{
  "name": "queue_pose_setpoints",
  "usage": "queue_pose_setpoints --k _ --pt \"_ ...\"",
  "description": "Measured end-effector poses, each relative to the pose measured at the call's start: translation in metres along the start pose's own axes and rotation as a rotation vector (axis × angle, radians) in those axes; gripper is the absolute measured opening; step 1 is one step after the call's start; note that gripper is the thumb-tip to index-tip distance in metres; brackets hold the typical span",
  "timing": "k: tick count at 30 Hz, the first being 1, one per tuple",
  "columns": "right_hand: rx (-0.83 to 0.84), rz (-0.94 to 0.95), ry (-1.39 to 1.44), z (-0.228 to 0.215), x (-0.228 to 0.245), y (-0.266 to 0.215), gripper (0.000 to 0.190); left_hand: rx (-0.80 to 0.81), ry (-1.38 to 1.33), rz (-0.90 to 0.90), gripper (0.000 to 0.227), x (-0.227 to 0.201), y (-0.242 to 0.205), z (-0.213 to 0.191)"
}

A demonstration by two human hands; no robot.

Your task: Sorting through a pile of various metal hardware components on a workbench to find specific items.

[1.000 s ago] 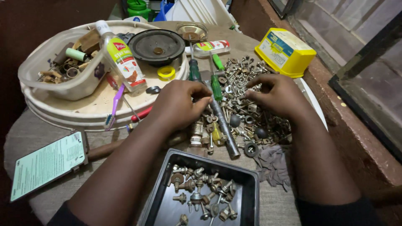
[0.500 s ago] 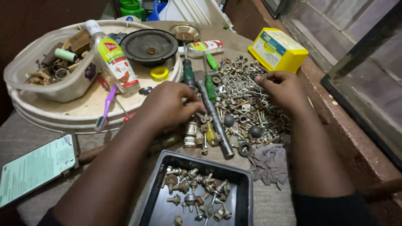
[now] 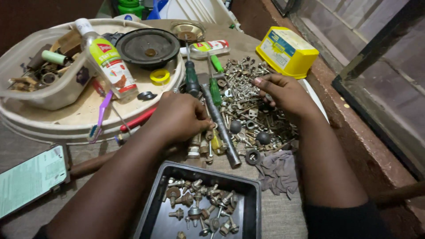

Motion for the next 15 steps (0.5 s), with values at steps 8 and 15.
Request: queue_pose_setpoints --k 8,15 --pt "-0.050 -0.126 0.110 -0.019 0.007 -0.005 0.045 -0.112 -0.211 0.037 0.019 -0.008 -0.016 -0.013" --pt "-0.336 -0.231 0.257 -0.092 -0.040 0.011 0.034 -0.177 -0.269 0.159 0.022 -0.017 -0.024 -0.024"
Point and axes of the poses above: each hand's wrist, its own y-axis towards the middle knuckle, its own z-axis out of the palm, x = y × z, the point moved 8 cm from there along y, towards the middle knuckle, and after that the axes turned 14 degrees about x, right-handed, at the moved point
